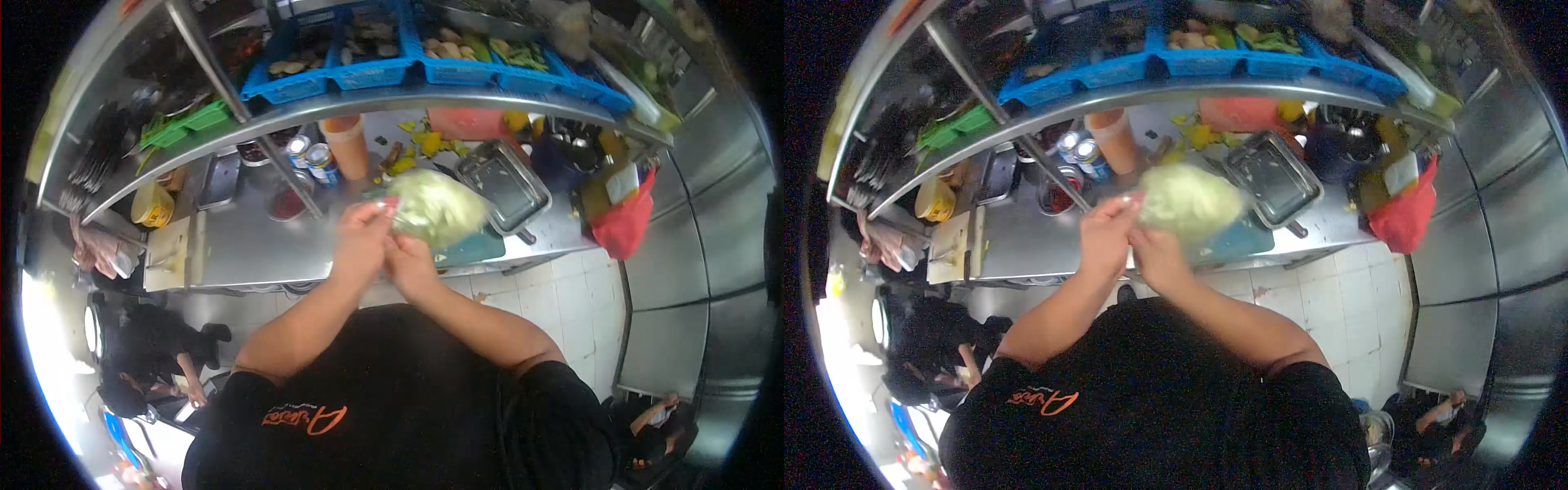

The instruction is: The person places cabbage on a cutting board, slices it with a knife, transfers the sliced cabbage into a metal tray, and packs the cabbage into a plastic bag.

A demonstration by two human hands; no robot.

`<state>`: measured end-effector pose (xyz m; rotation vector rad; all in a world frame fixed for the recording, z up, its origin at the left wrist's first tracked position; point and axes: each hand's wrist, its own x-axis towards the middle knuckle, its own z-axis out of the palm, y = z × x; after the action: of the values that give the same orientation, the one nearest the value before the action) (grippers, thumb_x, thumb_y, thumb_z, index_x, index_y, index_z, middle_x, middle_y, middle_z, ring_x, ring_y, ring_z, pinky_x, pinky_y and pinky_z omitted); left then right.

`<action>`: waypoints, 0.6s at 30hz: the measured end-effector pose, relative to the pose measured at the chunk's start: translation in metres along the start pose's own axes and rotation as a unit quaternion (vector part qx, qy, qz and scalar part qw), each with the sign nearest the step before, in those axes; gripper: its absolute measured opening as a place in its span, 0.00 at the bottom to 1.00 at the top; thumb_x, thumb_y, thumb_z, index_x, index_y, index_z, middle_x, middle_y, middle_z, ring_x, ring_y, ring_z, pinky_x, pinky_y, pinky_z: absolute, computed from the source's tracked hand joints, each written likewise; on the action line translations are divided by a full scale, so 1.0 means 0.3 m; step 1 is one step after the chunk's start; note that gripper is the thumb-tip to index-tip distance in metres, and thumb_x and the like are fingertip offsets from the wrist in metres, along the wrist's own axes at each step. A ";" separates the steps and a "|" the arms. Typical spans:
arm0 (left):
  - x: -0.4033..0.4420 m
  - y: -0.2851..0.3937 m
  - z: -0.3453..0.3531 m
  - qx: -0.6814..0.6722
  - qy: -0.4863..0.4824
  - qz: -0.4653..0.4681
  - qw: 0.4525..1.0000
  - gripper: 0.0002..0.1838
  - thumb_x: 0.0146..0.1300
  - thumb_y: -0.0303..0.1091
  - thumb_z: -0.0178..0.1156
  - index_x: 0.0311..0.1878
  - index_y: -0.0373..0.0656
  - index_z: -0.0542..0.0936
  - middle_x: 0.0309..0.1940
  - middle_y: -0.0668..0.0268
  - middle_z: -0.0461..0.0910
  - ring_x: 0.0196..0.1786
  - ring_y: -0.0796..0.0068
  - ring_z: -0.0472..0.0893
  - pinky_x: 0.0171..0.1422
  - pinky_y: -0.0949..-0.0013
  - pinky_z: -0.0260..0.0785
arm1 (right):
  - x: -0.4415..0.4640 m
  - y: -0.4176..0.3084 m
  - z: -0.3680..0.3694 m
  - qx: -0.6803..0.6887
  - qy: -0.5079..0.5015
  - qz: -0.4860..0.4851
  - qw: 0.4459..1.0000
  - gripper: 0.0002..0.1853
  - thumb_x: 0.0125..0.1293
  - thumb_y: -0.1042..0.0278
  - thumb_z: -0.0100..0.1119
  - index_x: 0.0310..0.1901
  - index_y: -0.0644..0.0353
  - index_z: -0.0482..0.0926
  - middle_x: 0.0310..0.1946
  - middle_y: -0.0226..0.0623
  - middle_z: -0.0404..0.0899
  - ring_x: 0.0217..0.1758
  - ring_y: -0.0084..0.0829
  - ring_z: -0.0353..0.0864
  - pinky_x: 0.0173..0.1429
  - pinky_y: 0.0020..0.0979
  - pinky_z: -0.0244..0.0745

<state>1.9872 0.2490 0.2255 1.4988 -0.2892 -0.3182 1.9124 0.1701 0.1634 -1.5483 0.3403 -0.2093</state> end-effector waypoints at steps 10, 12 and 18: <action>0.116 0.073 -0.171 0.170 -0.128 0.185 0.959 0.09 0.62 0.26 0.64 0.45 0.39 0.88 0.49 0.61 0.88 0.62 0.65 0.77 0.72 0.57 0.63 | 0.228 -0.277 -0.199 -0.273 -0.141 -0.148 0.940 0.10 0.69 0.65 0.61 0.40 0.64 0.83 0.32 0.52 0.82 0.35 0.43 0.83 0.41 0.40 0.75; 0.137 0.006 -0.211 0.048 -0.183 0.095 0.977 0.13 0.59 0.27 0.63 0.47 0.41 0.88 0.57 0.62 0.85 0.70 0.62 0.70 0.78 0.56 0.56 | 0.281 -0.219 -0.202 -0.216 -0.131 -0.115 0.961 0.11 0.70 0.64 0.62 0.41 0.64 0.84 0.32 0.48 0.83 0.34 0.37 0.81 0.41 0.37 0.74; 0.057 -0.011 -0.179 0.451 -0.153 0.103 0.873 0.24 0.47 0.48 0.68 0.47 0.49 0.87 0.55 0.70 0.84 0.69 0.57 0.66 0.75 0.53 0.46 | 0.278 -0.166 -0.149 -0.311 -0.077 -0.123 0.939 0.11 0.68 0.63 0.64 0.39 0.64 0.85 0.32 0.43 0.84 0.34 0.34 0.81 0.41 0.35 0.75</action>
<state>2.0234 0.2920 0.2193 2.3116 -0.9423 -0.2555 1.9791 0.0987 0.2067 -2.2242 0.0818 -0.1810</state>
